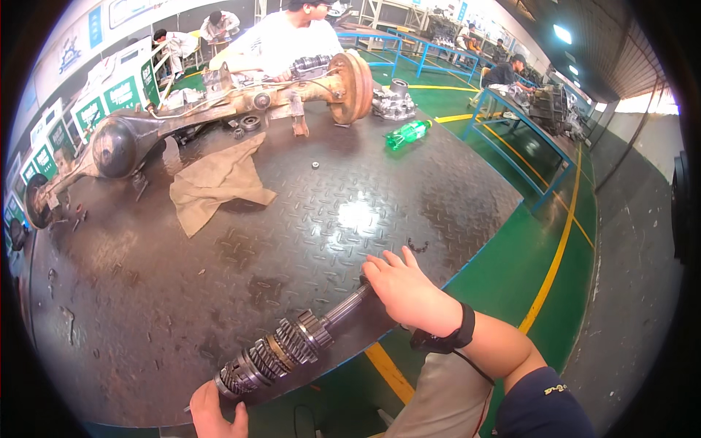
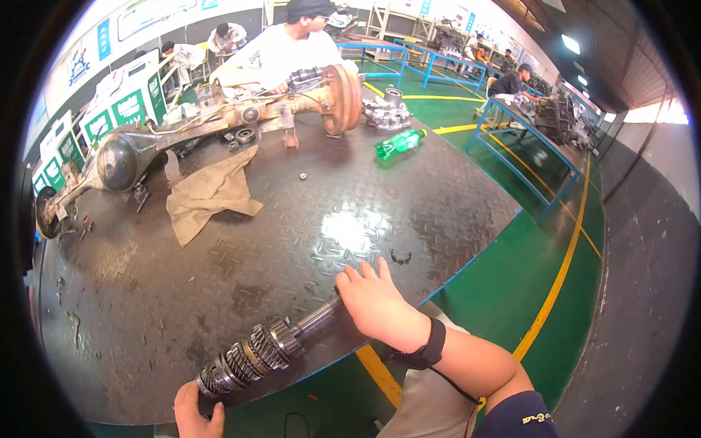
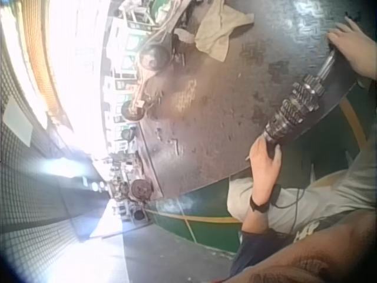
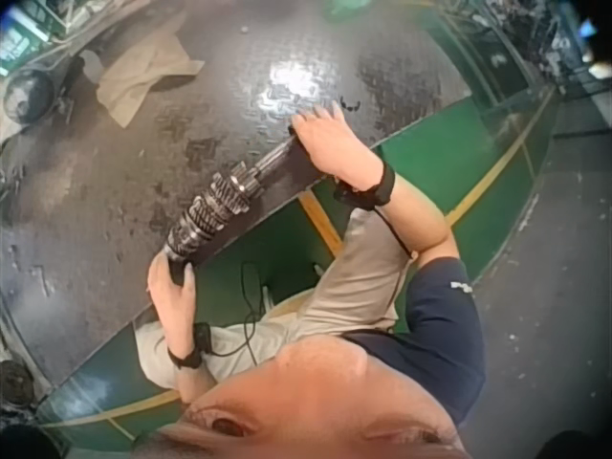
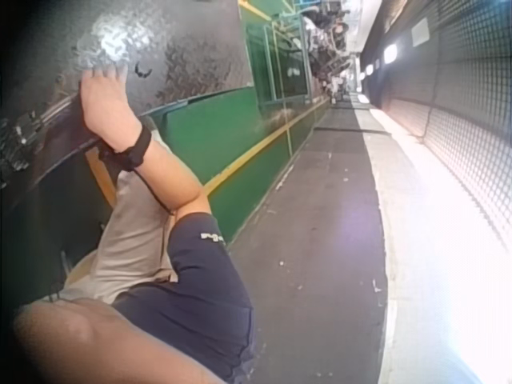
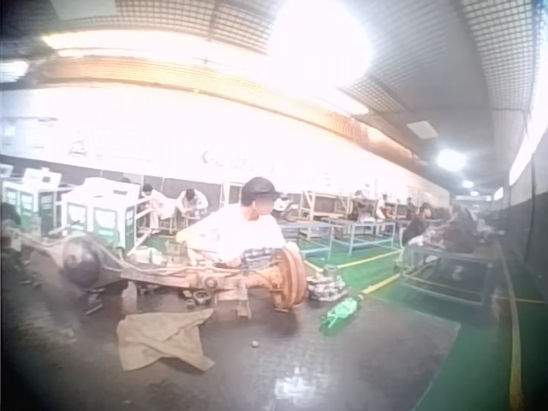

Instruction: The person rotates a gearbox output shaft assembly and removes a large gear from one end by hand.

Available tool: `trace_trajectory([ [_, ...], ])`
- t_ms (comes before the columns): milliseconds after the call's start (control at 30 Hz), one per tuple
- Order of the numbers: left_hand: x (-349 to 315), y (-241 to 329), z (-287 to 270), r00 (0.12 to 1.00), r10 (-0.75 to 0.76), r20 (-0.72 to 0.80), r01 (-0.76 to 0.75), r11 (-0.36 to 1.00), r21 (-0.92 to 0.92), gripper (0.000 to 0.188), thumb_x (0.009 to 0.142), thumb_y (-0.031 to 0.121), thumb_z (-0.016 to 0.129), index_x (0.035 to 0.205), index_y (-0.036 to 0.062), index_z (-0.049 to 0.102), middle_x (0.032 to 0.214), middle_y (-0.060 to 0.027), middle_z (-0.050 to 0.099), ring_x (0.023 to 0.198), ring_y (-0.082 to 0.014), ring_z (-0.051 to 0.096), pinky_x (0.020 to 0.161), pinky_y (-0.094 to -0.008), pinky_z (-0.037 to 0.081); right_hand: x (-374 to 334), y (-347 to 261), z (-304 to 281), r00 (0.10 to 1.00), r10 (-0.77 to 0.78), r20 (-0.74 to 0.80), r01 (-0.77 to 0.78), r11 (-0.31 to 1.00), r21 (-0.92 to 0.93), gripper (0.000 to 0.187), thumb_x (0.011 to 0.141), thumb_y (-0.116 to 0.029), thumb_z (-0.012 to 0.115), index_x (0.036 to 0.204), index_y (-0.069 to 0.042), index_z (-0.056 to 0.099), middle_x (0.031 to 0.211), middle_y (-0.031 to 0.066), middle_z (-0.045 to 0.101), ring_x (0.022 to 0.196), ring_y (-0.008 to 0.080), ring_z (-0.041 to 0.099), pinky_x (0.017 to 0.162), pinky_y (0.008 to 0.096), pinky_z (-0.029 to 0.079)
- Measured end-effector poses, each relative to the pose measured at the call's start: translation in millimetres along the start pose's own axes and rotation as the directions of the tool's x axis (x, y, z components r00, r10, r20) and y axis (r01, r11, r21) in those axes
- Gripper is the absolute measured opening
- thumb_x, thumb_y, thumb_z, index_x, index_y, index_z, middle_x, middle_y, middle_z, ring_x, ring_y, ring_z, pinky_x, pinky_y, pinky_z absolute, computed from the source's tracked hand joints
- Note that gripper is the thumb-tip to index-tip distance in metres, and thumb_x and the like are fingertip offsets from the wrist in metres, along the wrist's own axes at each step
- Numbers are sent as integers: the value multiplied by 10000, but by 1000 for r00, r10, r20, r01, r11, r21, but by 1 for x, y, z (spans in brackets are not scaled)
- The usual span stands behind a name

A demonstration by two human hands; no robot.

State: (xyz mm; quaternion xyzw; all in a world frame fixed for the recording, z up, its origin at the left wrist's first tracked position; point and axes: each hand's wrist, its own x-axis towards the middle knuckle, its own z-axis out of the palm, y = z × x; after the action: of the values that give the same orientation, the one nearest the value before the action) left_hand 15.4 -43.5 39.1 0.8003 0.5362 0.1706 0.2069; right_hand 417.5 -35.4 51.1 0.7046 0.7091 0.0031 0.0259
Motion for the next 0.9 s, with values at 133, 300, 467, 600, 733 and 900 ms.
trace_trajectory([
  [133,-1,-2,2,1000,8,-12,-8,1000,4,522,923,157,767,1358,-83,607,1343,-315,654,1267,-495,605,1128,-521,467,1,-10,-2,1000,5,22,-5,1000,-10,459,844,22,665,1297,20,587,1423,193,624,1372,409,560,1223,696,305],
  [300,-1,-4,3,1000,7,-8,-7,1000,11,529,919,155,770,1364,-80,605,1347,-314,653,1270,-493,605,1131,-522,466,0,-24,8,968,-204,-145,223,966,130,426,888,13,625,1314,33,602,1522,235,576,1511,388,471,1268,688,234],
  [467,-2,-6,4,1000,7,-15,-6,1000,10,534,909,153,780,1358,-80,608,1345,-314,653,1266,-494,607,1128,-524,468,4,-24,3,969,-208,-132,229,958,170,555,892,18,622,1442,44,553,1586,241,517,1538,393,439,1279,664,236],
  [600,-1,-7,5,1000,12,-27,-12,1000,13,533,908,155,782,1353,-83,609,1342,-317,653,1263,-496,607,1127,-523,469,0,-29,14,929,-363,-75,370,897,241,658,869,37,648,1511,33,502,1595,225,511,1541,388,436,1276,653,261],
  [733,0,-4,3,1000,0,-13,0,1000,11,531,907,153,782,1349,-86,611,1341,-319,652,1261,-497,608,1126,-523,471,2,-40,15,933,-353,-63,351,861,368,710,897,-67,750,1543,9,466,1583,188,520,1501,367,479,1270,631,299],
  [900,1,0,1,1000,5,-16,-4,1000,16,526,904,148,782,1343,-89,615,1333,-323,655,1253,-501,611,1119,-526,477,1,-42,17,921,-368,-127,389,873,292,713,904,-165,797,1529,-28,483,1573,154,529,1493,344,484,1274,619,295],
])
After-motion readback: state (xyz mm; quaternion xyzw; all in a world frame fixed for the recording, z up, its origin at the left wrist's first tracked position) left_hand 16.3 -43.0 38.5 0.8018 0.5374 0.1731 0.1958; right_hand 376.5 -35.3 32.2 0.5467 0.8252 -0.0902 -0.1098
